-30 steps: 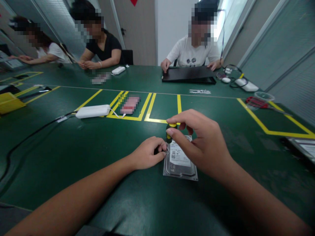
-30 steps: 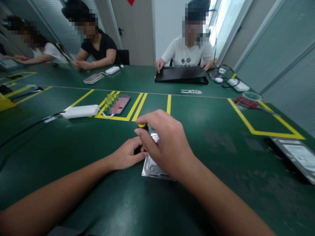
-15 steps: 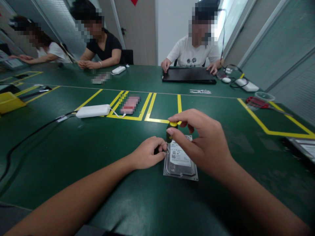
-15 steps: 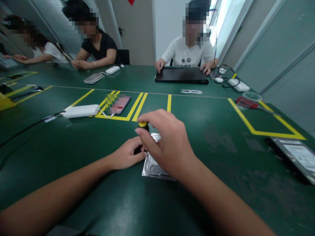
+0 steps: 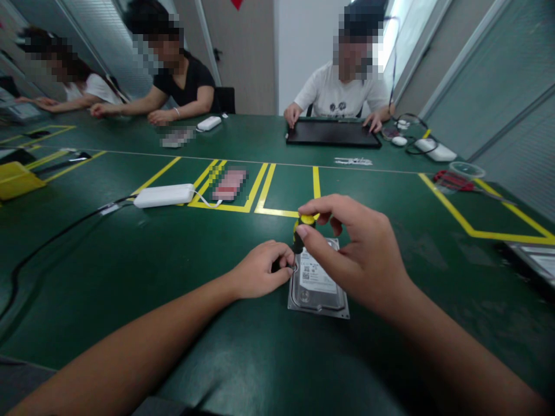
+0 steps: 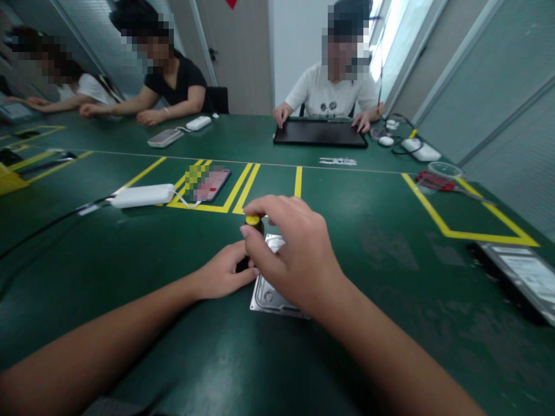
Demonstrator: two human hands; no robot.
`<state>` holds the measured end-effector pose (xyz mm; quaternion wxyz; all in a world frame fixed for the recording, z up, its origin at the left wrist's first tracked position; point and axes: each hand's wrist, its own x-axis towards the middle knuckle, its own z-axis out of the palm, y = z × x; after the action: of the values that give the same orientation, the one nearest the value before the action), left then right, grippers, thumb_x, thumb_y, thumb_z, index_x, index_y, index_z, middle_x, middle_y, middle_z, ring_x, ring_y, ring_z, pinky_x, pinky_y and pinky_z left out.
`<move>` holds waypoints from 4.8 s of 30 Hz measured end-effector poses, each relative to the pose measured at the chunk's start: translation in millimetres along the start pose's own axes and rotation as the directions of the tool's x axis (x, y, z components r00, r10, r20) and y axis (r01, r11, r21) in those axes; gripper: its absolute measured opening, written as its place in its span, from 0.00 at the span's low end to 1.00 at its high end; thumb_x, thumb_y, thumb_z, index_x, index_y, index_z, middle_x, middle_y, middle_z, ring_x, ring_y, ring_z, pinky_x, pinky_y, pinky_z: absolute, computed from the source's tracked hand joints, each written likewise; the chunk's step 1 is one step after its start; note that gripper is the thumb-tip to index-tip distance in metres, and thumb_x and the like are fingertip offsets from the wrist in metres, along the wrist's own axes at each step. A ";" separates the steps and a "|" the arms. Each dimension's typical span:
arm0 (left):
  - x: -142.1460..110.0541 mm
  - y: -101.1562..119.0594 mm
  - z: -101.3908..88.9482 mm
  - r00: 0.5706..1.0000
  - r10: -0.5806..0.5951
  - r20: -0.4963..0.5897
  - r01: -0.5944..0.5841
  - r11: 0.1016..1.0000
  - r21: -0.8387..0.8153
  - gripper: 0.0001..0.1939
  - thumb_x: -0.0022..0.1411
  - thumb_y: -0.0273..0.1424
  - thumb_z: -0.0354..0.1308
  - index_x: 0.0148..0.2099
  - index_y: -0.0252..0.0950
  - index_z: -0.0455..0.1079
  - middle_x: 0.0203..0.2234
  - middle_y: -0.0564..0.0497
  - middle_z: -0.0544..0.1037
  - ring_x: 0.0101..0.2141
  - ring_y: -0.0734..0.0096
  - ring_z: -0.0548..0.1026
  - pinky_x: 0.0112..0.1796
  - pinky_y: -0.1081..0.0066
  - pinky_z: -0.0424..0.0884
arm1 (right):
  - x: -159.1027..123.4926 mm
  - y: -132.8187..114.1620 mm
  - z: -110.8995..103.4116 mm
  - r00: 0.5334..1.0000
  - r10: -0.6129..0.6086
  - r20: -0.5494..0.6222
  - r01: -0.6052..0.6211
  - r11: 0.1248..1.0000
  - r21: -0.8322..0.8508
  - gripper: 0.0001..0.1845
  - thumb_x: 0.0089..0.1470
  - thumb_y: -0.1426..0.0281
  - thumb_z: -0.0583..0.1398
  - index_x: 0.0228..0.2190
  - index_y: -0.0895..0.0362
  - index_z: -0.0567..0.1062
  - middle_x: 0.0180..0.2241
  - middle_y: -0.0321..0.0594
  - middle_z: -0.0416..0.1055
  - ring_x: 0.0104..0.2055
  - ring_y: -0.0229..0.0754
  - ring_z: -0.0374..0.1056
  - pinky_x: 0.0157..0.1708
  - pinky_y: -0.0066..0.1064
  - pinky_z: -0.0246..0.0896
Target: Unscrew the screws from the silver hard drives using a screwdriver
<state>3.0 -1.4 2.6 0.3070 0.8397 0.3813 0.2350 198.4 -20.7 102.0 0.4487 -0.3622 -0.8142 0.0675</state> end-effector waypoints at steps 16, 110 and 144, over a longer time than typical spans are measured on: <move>0.0 0.8 -0.5 1.000 -0.003 0.004 0.003 1.000 -0.019 0.03 0.59 0.27 0.57 0.36 0.37 0.65 0.29 0.55 0.70 0.32 0.69 0.67 0.37 0.69 0.62 | 1.0 -1.3 -1.6 0.999 0.031 0.010 -0.031 0.999 -0.016 0.07 0.55 0.74 0.61 0.38 0.56 0.74 0.35 0.37 0.75 0.34 0.38 0.67 0.34 0.32 0.60; 0.1 0.2 -1.5 1.000 0.013 0.004 -0.013 0.999 -0.030 0.02 0.59 0.27 0.57 0.36 0.36 0.65 0.29 0.55 0.71 0.32 0.70 0.68 0.38 0.69 0.63 | -0.1 -0.7 0.6 1.000 -0.001 0.005 0.001 0.999 0.036 0.08 0.56 0.75 0.60 0.39 0.60 0.76 0.38 0.41 0.75 0.38 0.38 0.68 0.37 0.32 0.63; -0.5 0.1 -2.8 1.000 -0.010 0.003 0.010 1.000 -0.026 0.03 0.59 0.28 0.58 0.36 0.36 0.66 0.28 0.55 0.71 0.31 0.70 0.69 0.36 0.69 0.64 | -1.2 -1.1 1.7 1.000 -0.023 0.012 0.022 0.999 0.050 0.05 0.57 0.73 0.61 0.37 0.58 0.75 0.34 0.37 0.73 0.34 0.36 0.65 0.34 0.31 0.60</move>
<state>1.1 -0.9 4.6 0.3197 0.8341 0.3819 0.2373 196.9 -21.9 100.7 0.4532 -0.3413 -0.8191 0.0848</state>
